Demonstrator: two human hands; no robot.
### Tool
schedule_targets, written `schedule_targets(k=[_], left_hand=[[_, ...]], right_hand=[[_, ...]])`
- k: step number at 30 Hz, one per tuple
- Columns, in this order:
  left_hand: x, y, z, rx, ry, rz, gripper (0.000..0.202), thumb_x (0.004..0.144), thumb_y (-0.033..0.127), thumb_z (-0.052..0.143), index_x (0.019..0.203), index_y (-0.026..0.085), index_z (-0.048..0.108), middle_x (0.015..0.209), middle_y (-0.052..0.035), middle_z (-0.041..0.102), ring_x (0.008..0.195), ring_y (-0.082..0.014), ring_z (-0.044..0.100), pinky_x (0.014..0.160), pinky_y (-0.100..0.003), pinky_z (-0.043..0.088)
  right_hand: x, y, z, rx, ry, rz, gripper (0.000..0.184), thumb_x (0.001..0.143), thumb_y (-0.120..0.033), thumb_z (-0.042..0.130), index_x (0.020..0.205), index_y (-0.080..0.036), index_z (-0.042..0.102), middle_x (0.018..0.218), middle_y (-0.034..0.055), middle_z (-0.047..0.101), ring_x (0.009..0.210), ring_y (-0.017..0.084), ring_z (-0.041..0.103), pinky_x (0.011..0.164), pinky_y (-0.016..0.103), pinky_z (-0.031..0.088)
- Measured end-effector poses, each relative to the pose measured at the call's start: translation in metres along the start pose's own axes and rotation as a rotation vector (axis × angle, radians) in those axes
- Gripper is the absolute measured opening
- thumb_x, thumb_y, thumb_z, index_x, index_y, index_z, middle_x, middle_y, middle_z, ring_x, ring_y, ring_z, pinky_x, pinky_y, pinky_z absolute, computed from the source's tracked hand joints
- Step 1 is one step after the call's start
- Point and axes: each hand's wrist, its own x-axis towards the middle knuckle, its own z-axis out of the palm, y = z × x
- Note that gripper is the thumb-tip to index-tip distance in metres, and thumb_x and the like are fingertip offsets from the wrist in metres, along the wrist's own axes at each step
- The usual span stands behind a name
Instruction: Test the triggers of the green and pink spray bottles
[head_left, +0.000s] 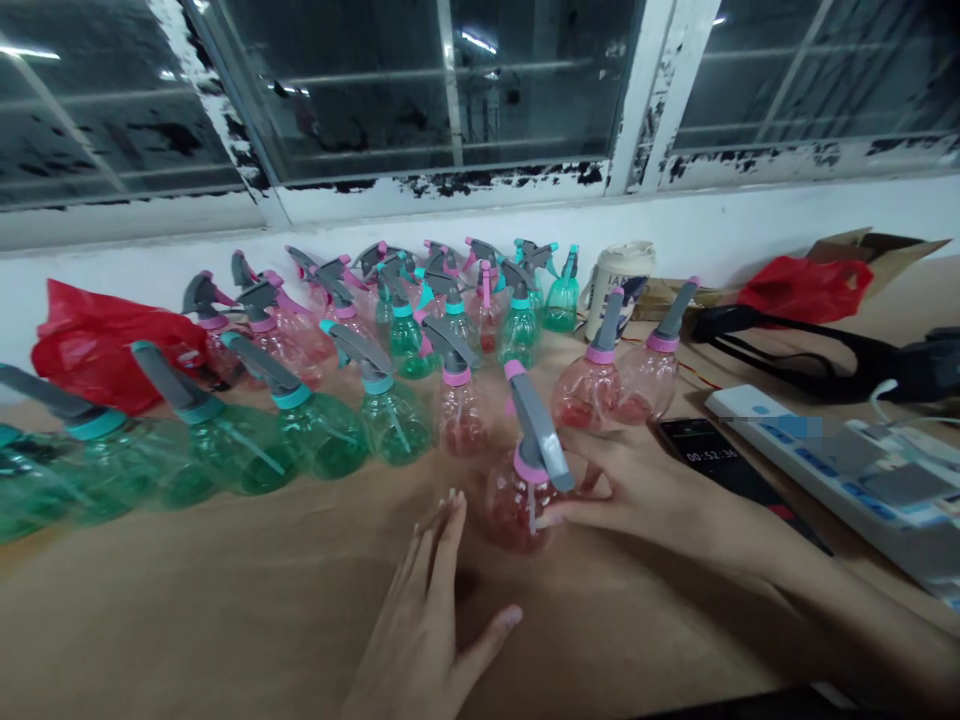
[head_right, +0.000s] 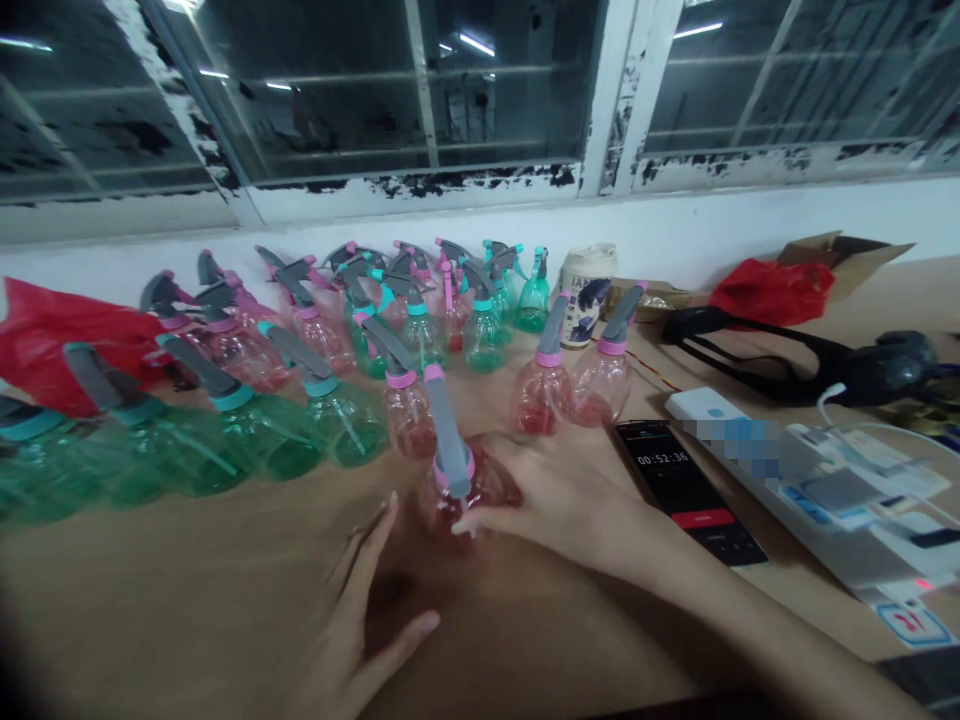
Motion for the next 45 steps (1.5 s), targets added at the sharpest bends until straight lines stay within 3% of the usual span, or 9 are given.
schedule_targets(k=[4, 9, 15, 17, 22, 25, 32, 41, 45], left_hand=[[-0.003, 0.004, 0.010, -0.139, 0.019, -0.112, 0.097, 0.080, 0.045, 0.063, 0.153, 0.026, 0.002, 0.147, -0.0149, 0.044, 0.124, -0.0398, 0.052, 0.087, -0.056, 0.054], [-0.019, 0.002, 0.017, -0.448, -0.027, -0.239, 0.095, 0.077, 0.039, 0.069, 0.151, 0.030, 0.010, 0.140, -0.0142, 0.049, 0.123, -0.0353, 0.053, 0.093, -0.056, 0.051], [-0.026, 0.005, 0.013, -0.513, 0.010, -0.309, 0.091, 0.073, 0.039, 0.074, 0.146, 0.031, 0.021, 0.129, -0.0129, 0.055, 0.114, -0.0345, 0.058, 0.088, -0.053, 0.053], [-0.024, 0.008, 0.012, -0.515, -0.008, -0.309, 0.090, 0.073, 0.039, 0.075, 0.145, 0.028, 0.022, 0.128, -0.0138, 0.054, 0.114, -0.0337, 0.058, 0.088, -0.052, 0.053], [-0.020, 0.014, 0.012, -0.445, 0.030, -0.307, 0.089, 0.071, 0.052, 0.075, 0.141, 0.020, 0.030, 0.124, -0.0183, 0.057, 0.112, -0.0382, 0.057, 0.087, -0.058, 0.051], [-0.023, 0.012, 0.013, -0.414, 0.029, -0.292, 0.091, 0.068, 0.059, 0.076, 0.137, 0.017, 0.034, 0.121, -0.0195, 0.059, 0.109, -0.0385, 0.060, 0.084, -0.056, 0.053], [-0.038, -0.019, 0.001, -0.090, -0.028, -0.072, 0.109, 0.077, 0.065, 0.064, 0.152, 0.015, 0.002, 0.144, -0.0254, 0.043, 0.133, -0.0397, 0.041, 0.101, -0.058, 0.043], [-0.047, -0.045, 0.004, 0.202, 0.005, -0.019, 0.069, 0.091, 0.044, 0.053, 0.148, 0.013, 0.028, 0.153, -0.0187, 0.033, 0.139, -0.0350, 0.034, 0.108, -0.053, 0.037], [-0.045, -0.043, 0.004, 0.232, 0.004, -0.012, 0.068, 0.091, 0.044, 0.052, 0.147, 0.012, 0.030, 0.153, -0.0196, 0.032, 0.139, -0.0355, 0.033, 0.106, -0.054, 0.039]], right_hand=[[0.005, -0.020, 0.000, 0.193, -0.182, -0.166, 0.053, 0.083, -0.042, 0.068, 0.132, -0.025, 0.053, 0.131, 0.0068, 0.062, 0.115, 0.024, 0.059, 0.096, 0.037, 0.046], [0.014, -0.032, 0.008, 0.309, -0.301, -0.235, 0.055, 0.079, -0.035, 0.073, 0.130, -0.030, 0.055, 0.121, 0.0023, 0.067, 0.107, 0.022, 0.063, 0.093, 0.036, 0.047], [0.023, -0.041, 0.039, 0.522, -0.192, -0.102, 0.087, 0.064, -0.040, 0.084, 0.139, -0.026, 0.042, 0.131, 0.0073, 0.058, 0.111, 0.024, 0.059, 0.095, 0.038, 0.048], [0.027, -0.046, 0.050, 0.588, -0.092, -0.146, 0.082, 0.062, -0.041, 0.084, 0.134, -0.025, 0.047, 0.129, 0.0077, 0.059, 0.106, 0.023, 0.061, 0.092, 0.038, 0.049], [0.037, -0.064, 0.064, 0.634, 0.058, -0.180, 0.041, 0.076, -0.042, 0.071, 0.110, -0.022, 0.062, 0.090, 0.0024, 0.067, 0.073, 0.017, 0.063, 0.071, 0.034, 0.054], [0.040, -0.068, 0.066, 0.650, 0.098, -0.172, 0.027, 0.084, -0.037, 0.063, 0.107, -0.022, 0.064, 0.093, 0.0031, 0.069, 0.077, 0.017, 0.065, 0.071, 0.033, 0.055], [0.044, -0.061, 0.068, 0.583, 0.160, -0.209, 0.024, 0.084, -0.023, 0.055, 0.105, -0.027, 0.066, 0.094, 0.0034, 0.071, 0.076, 0.018, 0.068, 0.073, 0.036, 0.056], [0.050, -0.049, 0.062, 0.453, 0.191, -0.279, 0.033, 0.082, -0.019, 0.052, 0.111, -0.031, 0.064, 0.096, 0.0017, 0.071, 0.081, 0.020, 0.068, 0.083, 0.038, 0.053], [0.050, -0.047, 0.061, 0.478, 0.149, -0.218, 0.027, 0.081, -0.018, 0.053, 0.102, -0.028, 0.066, 0.082, 0.0001, 0.068, 0.062, 0.017, 0.063, 0.066, 0.033, 0.054]])
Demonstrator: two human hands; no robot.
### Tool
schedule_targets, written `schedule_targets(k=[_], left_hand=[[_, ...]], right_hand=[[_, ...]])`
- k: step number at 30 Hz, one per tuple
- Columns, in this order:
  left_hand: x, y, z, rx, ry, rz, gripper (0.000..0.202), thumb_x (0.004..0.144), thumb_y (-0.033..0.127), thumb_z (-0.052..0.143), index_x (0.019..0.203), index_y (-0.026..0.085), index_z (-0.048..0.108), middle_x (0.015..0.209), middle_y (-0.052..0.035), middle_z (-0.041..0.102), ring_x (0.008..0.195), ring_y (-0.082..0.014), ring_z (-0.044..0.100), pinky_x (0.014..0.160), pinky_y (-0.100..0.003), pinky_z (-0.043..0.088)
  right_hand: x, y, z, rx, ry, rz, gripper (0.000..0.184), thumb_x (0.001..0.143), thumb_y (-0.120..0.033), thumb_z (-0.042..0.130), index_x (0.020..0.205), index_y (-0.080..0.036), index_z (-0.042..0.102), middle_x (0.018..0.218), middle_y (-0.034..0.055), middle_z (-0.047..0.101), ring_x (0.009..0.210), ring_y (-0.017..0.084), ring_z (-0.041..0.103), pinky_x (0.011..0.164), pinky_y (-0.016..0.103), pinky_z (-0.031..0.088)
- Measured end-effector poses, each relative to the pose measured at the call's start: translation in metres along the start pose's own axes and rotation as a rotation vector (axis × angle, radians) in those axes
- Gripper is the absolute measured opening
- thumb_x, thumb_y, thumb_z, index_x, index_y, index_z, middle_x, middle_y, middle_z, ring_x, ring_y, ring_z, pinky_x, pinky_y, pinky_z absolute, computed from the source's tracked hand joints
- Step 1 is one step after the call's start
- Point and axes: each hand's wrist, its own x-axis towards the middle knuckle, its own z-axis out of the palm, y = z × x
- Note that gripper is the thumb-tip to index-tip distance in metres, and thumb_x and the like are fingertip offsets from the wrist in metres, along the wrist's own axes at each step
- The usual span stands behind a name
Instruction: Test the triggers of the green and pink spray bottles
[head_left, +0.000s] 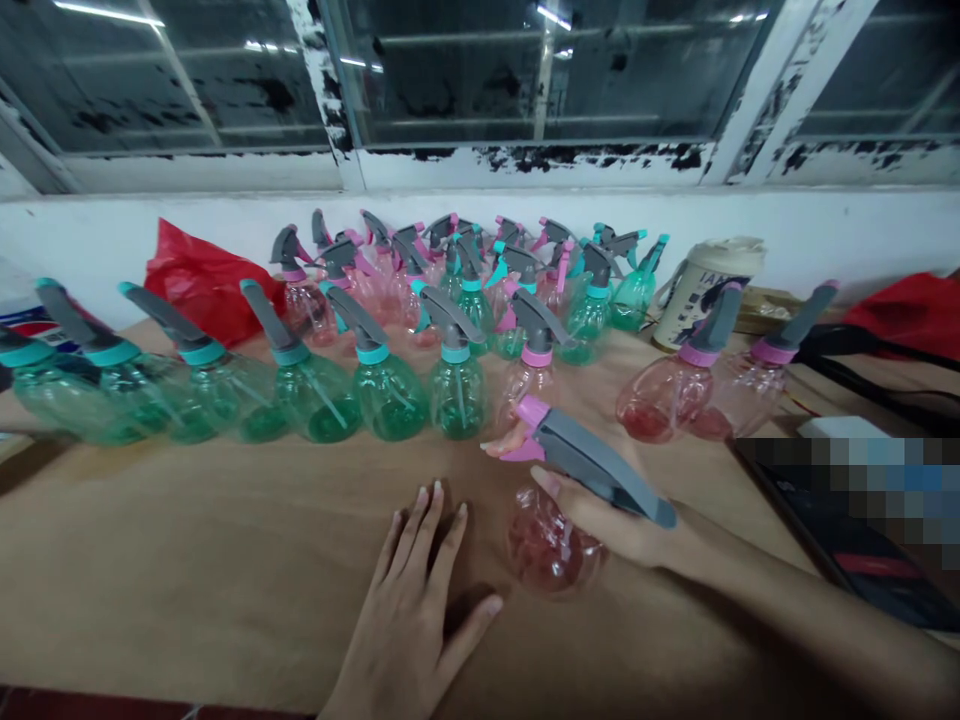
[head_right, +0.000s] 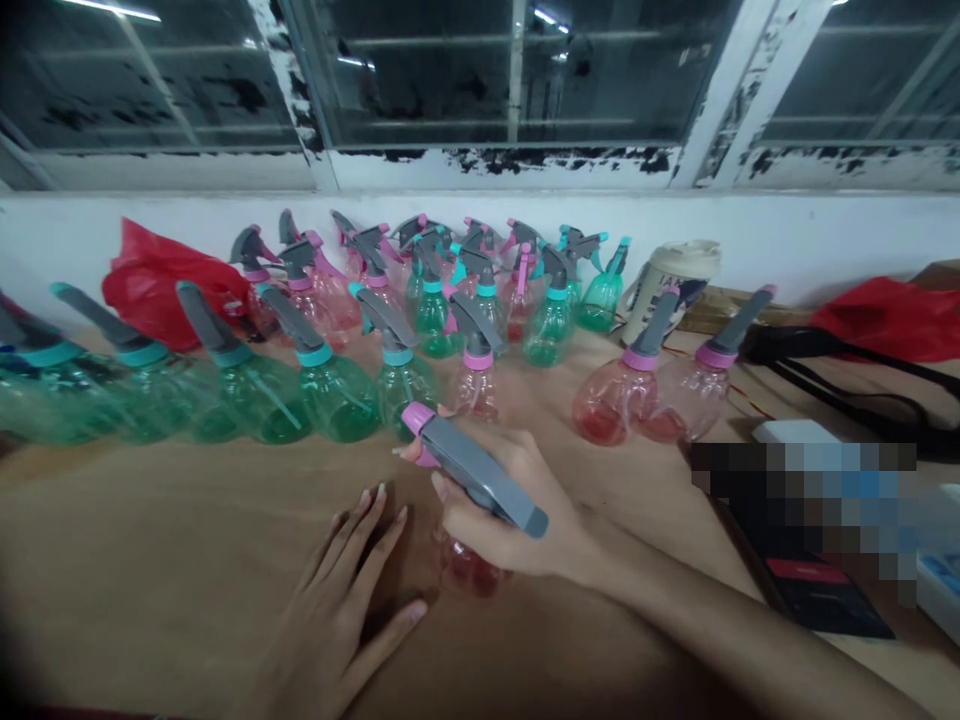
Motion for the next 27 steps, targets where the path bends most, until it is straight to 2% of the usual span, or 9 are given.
schedule_targets(k=[2, 7, 11, 14, 16, 20, 23, 27], left_hand=[[0.0002, -0.0004, 0.0011, 0.008, 0.012, 0.004, 0.068, 0.092, 0.044, 0.052, 0.147, 0.011, 0.030, 0.152, -0.0193, 0.034, 0.139, -0.0350, 0.033, 0.106, -0.054, 0.039], [-0.0008, -0.0020, 0.0032, -0.007, 0.029, 0.003, 0.069, 0.090, 0.042, 0.054, 0.148, 0.013, 0.028, 0.152, -0.0173, 0.036, 0.139, -0.0344, 0.033, 0.107, -0.053, 0.038], [-0.0008, -0.0008, 0.0026, -0.013, 0.026, 0.002, 0.071, 0.090, 0.041, 0.053, 0.149, 0.012, 0.025, 0.153, -0.0178, 0.033, 0.140, -0.0355, 0.031, 0.106, -0.055, 0.038], [0.0001, -0.0004, 0.0026, -0.007, 0.027, 0.006, 0.072, 0.091, 0.041, 0.052, 0.150, 0.012, 0.021, 0.153, -0.0173, 0.033, 0.140, -0.0339, 0.031, 0.106, -0.054, 0.039], [0.0005, -0.0011, 0.0032, -0.001, 0.019, 0.010, 0.071, 0.091, 0.041, 0.052, 0.150, 0.012, 0.022, 0.153, -0.0174, 0.032, 0.140, -0.0339, 0.031, 0.107, -0.054, 0.038], [-0.0005, -0.0034, 0.0048, -0.001, 0.019, 0.020, 0.070, 0.091, 0.040, 0.052, 0.148, 0.011, 0.026, 0.153, -0.0190, 0.031, 0.139, -0.0349, 0.032, 0.107, -0.054, 0.038], [-0.0015, -0.0041, 0.0056, -0.011, 0.024, 0.024, 0.069, 0.091, 0.039, 0.052, 0.148, 0.011, 0.026, 0.153, -0.0189, 0.032, 0.139, -0.0351, 0.032, 0.106, -0.054, 0.038], [-0.0010, -0.0035, 0.0047, -0.027, 0.035, 0.005, 0.070, 0.091, 0.040, 0.053, 0.149, 0.014, 0.025, 0.153, -0.0168, 0.034, 0.139, -0.0344, 0.033, 0.108, -0.053, 0.036]], right_hand=[[-0.0001, -0.0007, 0.0014, 0.007, -0.004, 0.018, 0.022, 0.083, -0.021, 0.053, 0.100, -0.027, 0.066, 0.079, 0.0003, 0.067, 0.058, 0.016, 0.060, 0.061, 0.031, 0.053], [0.0005, -0.0033, 0.0045, 0.059, 0.039, 0.022, 0.015, 0.086, -0.032, 0.056, 0.094, -0.024, 0.065, 0.074, -0.0005, 0.065, 0.060, 0.015, 0.061, 0.062, 0.030, 0.052], [0.0007, -0.0029, 0.0030, 0.079, 0.013, 0.042, 0.028, 0.081, -0.049, 0.063, 0.093, -0.024, 0.066, 0.079, -0.0006, 0.066, 0.056, 0.012, 0.059, 0.055, 0.028, 0.050], [0.0019, -0.0031, 0.0017, 0.102, 0.001, 0.025, 0.036, 0.080, -0.056, 0.061, 0.091, -0.023, 0.065, 0.079, -0.0001, 0.065, 0.058, 0.013, 0.060, 0.055, 0.028, 0.050], [0.0029, -0.0036, 0.0016, 0.104, 0.022, -0.004, 0.033, 0.084, -0.054, 0.058, 0.083, -0.022, 0.063, 0.072, -0.0009, 0.063, 0.060, 0.013, 0.060, 0.057, 0.028, 0.049], [0.0042, -0.0039, 0.0018, 0.050, 0.061, -0.059, 0.022, 0.089, -0.037, 0.052, 0.074, -0.022, 0.057, 0.064, -0.0032, 0.057, 0.058, 0.012, 0.056, 0.054, 0.027, 0.046], [0.0045, -0.0030, 0.0011, 0.060, 0.041, -0.055, 0.018, 0.089, -0.035, 0.054, 0.077, -0.022, 0.059, 0.067, -0.0027, 0.060, 0.060, 0.013, 0.058, 0.058, 0.028, 0.049], [0.0025, -0.0016, 0.0012, 0.129, 0.038, 0.004, 0.020, 0.086, -0.041, 0.059, 0.091, -0.023, 0.067, 0.086, 0.0011, 0.071, 0.078, 0.017, 0.068, 0.074, 0.032, 0.055]])
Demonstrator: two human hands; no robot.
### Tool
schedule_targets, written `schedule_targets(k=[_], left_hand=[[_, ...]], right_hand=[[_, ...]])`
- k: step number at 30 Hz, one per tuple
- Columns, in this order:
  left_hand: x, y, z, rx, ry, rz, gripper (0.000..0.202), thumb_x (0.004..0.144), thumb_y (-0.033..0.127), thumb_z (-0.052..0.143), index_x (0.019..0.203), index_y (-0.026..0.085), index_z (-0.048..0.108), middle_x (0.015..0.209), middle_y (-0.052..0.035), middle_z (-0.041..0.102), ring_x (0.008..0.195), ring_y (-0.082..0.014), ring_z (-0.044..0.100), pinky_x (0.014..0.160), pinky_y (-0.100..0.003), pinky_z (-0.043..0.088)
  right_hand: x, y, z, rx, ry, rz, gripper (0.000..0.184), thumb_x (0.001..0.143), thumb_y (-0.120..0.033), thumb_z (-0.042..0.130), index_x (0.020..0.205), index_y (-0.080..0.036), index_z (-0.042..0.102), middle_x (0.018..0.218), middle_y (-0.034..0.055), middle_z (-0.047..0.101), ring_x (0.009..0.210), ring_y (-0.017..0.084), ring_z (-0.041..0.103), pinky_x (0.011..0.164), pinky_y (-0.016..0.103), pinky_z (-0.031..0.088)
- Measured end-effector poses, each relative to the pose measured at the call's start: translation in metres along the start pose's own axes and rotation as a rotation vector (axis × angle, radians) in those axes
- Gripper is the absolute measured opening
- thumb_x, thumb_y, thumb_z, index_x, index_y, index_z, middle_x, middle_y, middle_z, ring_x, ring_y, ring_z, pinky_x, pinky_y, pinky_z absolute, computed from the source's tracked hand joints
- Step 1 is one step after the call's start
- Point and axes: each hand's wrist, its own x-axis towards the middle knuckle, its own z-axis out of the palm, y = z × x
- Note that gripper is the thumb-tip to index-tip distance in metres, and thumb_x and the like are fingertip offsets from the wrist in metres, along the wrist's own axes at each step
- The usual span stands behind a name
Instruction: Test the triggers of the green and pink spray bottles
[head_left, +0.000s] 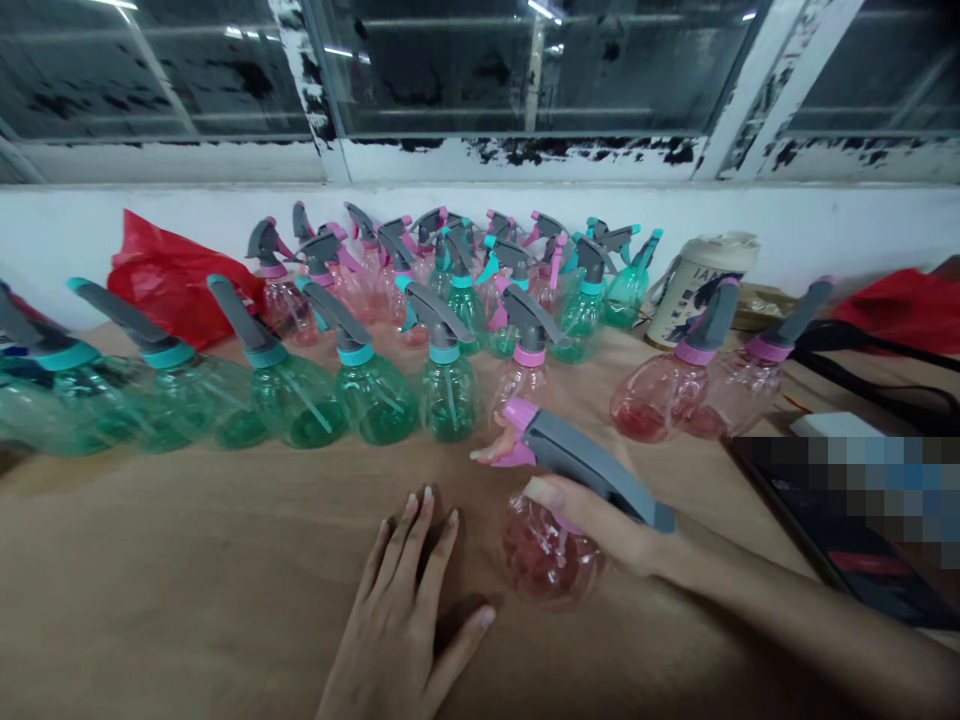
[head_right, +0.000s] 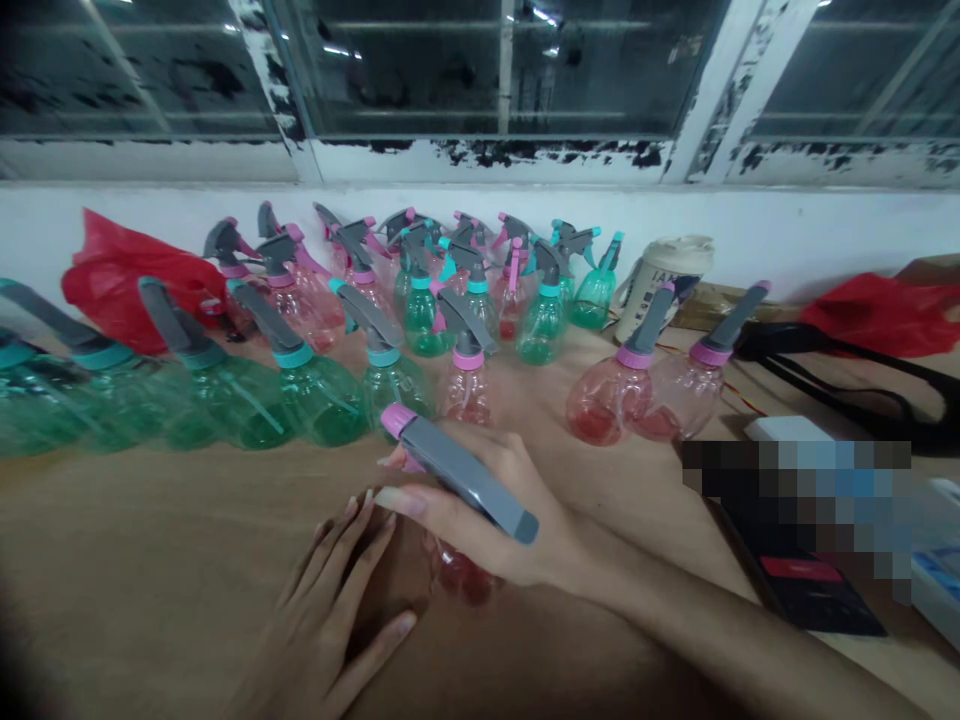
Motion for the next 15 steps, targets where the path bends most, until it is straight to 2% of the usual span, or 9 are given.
schedule_targets(k=[4, 11, 15], left_hand=[[0.0009, 0.0007, -0.0010, -0.007, -0.005, -0.011, 0.070, 0.089, 0.044, 0.055, 0.148, 0.015, 0.028, 0.153, -0.0156, 0.035, 0.138, -0.0342, 0.036, 0.108, -0.052, 0.036], [0.0006, 0.0023, -0.0016, 0.003, -0.005, -0.017, 0.068, 0.091, 0.042, 0.053, 0.148, 0.015, 0.028, 0.152, -0.0160, 0.035, 0.139, -0.0335, 0.033, 0.108, -0.052, 0.036], [0.0051, 0.0018, 0.0003, 0.009, -0.017, -0.010, 0.063, 0.092, 0.043, 0.052, 0.145, 0.014, 0.032, 0.151, -0.0171, 0.036, 0.139, -0.0338, 0.033, 0.108, -0.053, 0.037]], right_hand=[[-0.0041, 0.0011, 0.0014, 0.010, 0.030, 0.022, 0.024, 0.088, -0.039, 0.059, 0.104, -0.025, 0.068, 0.099, 0.0022, 0.074, 0.088, 0.019, 0.070, 0.083, 0.035, 0.055], [-0.0060, 0.0016, 0.0024, -0.014, 0.030, 0.010, 0.023, 0.086, -0.037, 0.062, 0.104, -0.025, 0.069, 0.088, 0.0014, 0.072, 0.079, 0.018, 0.068, 0.076, 0.033, 0.055], [-0.0062, 0.0010, 0.0023, -0.033, 0.015, -0.010, 0.019, 0.088, -0.037, 0.060, 0.099, -0.025, 0.068, 0.080, 0.0004, 0.067, 0.070, 0.016, 0.064, 0.069, 0.031, 0.053]])
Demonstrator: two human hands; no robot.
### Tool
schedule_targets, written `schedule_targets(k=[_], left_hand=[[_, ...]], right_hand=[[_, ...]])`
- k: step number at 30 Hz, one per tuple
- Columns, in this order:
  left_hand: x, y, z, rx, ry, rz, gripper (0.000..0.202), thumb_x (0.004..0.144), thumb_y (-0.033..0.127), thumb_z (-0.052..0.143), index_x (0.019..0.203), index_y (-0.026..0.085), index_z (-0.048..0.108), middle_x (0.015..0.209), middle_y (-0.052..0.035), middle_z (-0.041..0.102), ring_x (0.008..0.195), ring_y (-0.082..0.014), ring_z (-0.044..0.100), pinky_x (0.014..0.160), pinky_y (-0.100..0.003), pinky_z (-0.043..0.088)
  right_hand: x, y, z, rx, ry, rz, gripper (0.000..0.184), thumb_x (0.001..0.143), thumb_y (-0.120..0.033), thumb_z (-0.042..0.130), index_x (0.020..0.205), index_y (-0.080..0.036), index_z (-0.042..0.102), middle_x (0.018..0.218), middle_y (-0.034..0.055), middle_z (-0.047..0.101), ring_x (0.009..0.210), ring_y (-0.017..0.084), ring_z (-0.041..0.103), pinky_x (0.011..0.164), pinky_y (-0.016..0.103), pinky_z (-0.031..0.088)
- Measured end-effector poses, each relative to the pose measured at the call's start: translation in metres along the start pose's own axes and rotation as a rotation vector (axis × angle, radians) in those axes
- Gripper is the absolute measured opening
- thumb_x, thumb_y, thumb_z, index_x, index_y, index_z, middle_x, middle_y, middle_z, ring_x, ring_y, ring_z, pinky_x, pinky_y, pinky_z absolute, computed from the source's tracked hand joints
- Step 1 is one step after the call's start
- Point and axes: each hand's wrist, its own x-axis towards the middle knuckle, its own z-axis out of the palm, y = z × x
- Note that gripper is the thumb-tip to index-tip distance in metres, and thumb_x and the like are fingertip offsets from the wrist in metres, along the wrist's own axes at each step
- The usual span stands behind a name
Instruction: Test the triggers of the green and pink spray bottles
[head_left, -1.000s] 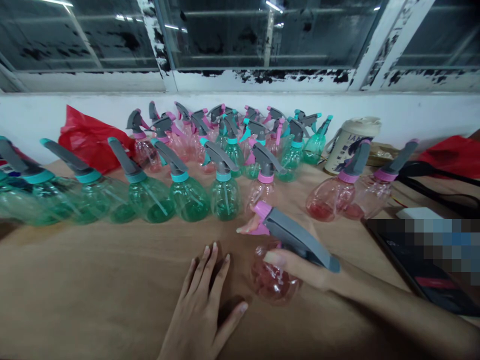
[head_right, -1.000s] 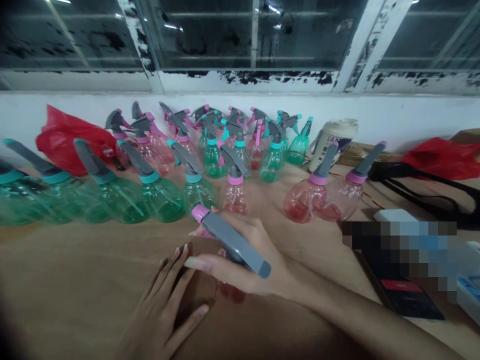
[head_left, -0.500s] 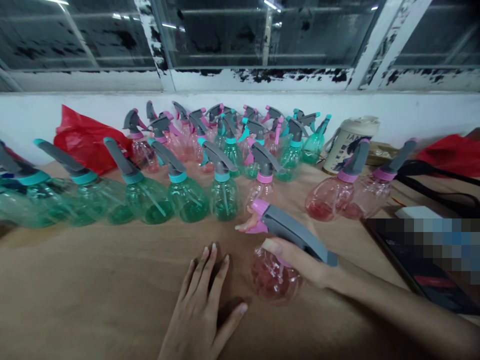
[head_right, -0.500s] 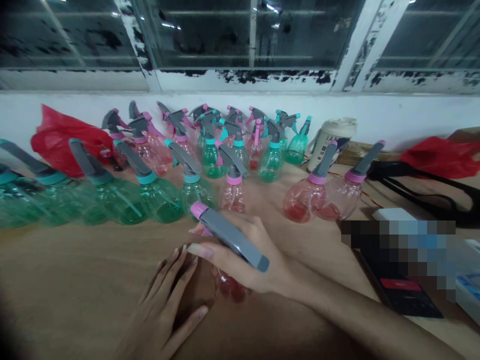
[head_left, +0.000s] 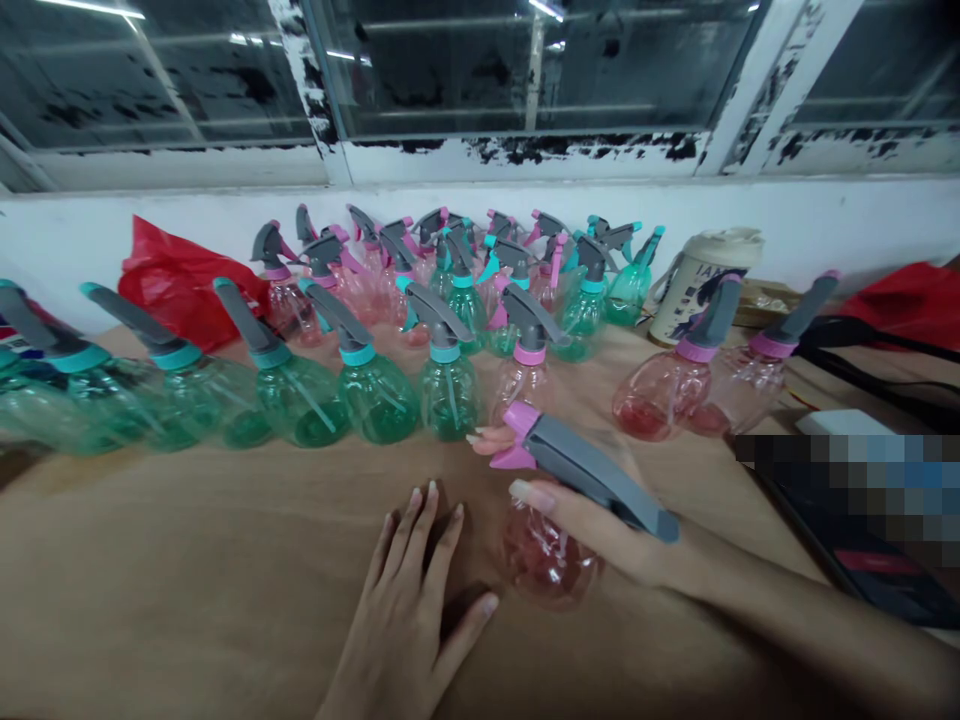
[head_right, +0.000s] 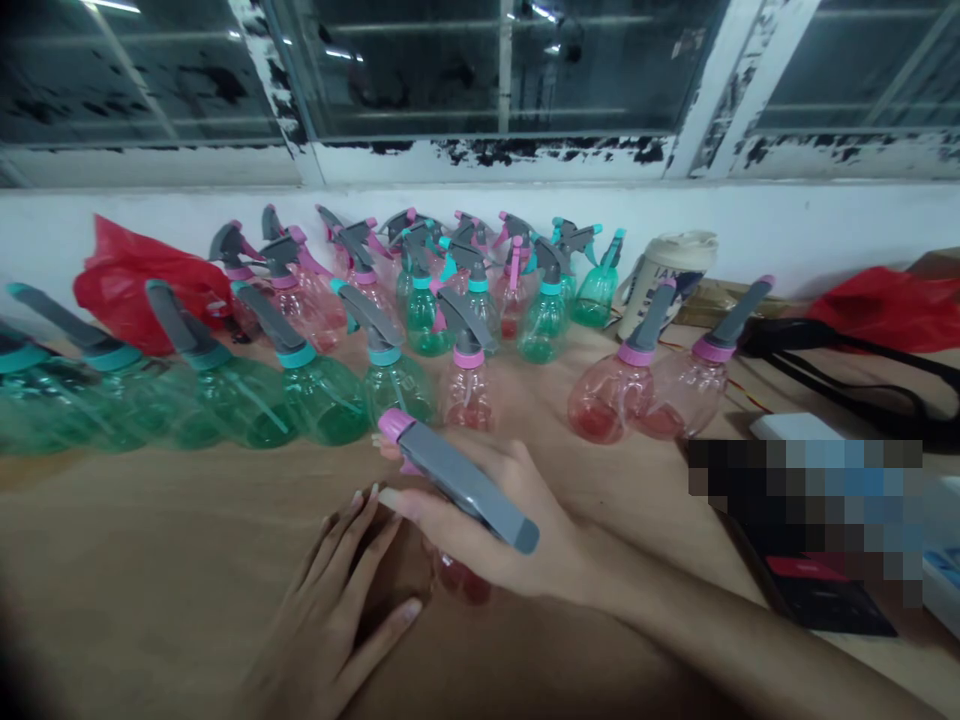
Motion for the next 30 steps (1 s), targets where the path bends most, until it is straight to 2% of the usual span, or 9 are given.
schedule_targets(k=[3, 6, 12, 17, 21, 26, 30], left_hand=[[0.006, 0.000, 0.002, -0.002, -0.013, 0.004, 0.059, 0.093, 0.041, 0.051, 0.143, 0.013, 0.036, 0.151, -0.0177, 0.037, 0.139, -0.0342, 0.032, 0.107, -0.056, 0.037], [0.011, 0.002, 0.004, -0.006, -0.019, -0.002, 0.057, 0.094, 0.039, 0.050, 0.142, 0.012, 0.035, 0.152, -0.0193, 0.034, 0.141, -0.0345, 0.029, 0.107, -0.058, 0.035], [0.012, 0.003, 0.005, -0.001, -0.022, -0.008, 0.057, 0.094, 0.038, 0.049, 0.144, 0.013, 0.034, 0.155, -0.0182, 0.028, 0.143, -0.0340, 0.024, 0.109, -0.057, 0.033], [0.012, 0.002, 0.005, 0.029, -0.014, 0.017, 0.059, 0.095, 0.040, 0.048, 0.144, 0.010, 0.033, 0.155, -0.0213, 0.026, 0.142, -0.0358, 0.025, 0.108, -0.058, 0.035], [0.011, 0.002, 0.006, 0.053, -0.014, 0.022, 0.061, 0.095, 0.041, 0.047, 0.144, 0.009, 0.031, 0.154, -0.0218, 0.028, 0.143, -0.0353, 0.023, 0.107, -0.058, 0.037], [0.010, 0.002, 0.006, 0.074, -0.010, 0.034, 0.059, 0.095, 0.040, 0.046, 0.144, 0.010, 0.033, 0.154, -0.0214, 0.028, 0.144, -0.0346, 0.020, 0.106, -0.058, 0.038], [0.011, 0.003, 0.006, 0.082, -0.014, 0.034, 0.059, 0.095, 0.040, 0.047, 0.143, 0.009, 0.033, 0.154, -0.0228, 0.028, 0.144, -0.0355, 0.020, 0.105, -0.059, 0.039]], right_hand=[[0.001, -0.001, 0.000, -0.011, 0.007, -0.024, 0.016, 0.088, -0.034, 0.059, 0.098, -0.025, 0.068, 0.078, -0.0001, 0.066, 0.069, 0.016, 0.064, 0.068, 0.030, 0.053], [0.003, -0.002, -0.001, -0.009, 0.012, -0.041, 0.016, 0.088, -0.032, 0.059, 0.100, -0.025, 0.067, 0.087, 0.0015, 0.069, 0.078, 0.017, 0.067, 0.073, 0.030, 0.055], [0.006, -0.006, -0.001, -0.033, -0.031, 0.000, 0.018, 0.086, -0.029, 0.058, 0.100, -0.023, 0.068, 0.092, 0.0033, 0.070, 0.083, 0.017, 0.068, 0.077, 0.031, 0.056], [0.005, -0.004, -0.001, -0.033, 0.023, -0.028, 0.011, 0.085, -0.030, 0.059, 0.090, -0.023, 0.066, 0.081, 0.0009, 0.067, 0.072, 0.017, 0.066, 0.066, 0.030, 0.055], [0.004, -0.001, -0.002, 0.016, 0.023, -0.043, 0.022, 0.083, -0.043, 0.062, 0.084, -0.021, 0.063, 0.074, 0.0004, 0.063, 0.064, 0.016, 0.062, 0.059, 0.029, 0.051], [0.005, -0.001, -0.003, 0.027, -0.008, -0.024, 0.028, 0.087, -0.045, 0.058, 0.074, -0.021, 0.062, 0.067, -0.0013, 0.060, 0.062, 0.015, 0.059, 0.062, 0.030, 0.050], [0.006, 0.001, -0.002, 0.019, 0.009, -0.034, 0.021, 0.084, -0.042, 0.062, 0.087, -0.022, 0.068, 0.081, 0.0018, 0.067, 0.073, 0.017, 0.065, 0.069, 0.031, 0.054]])
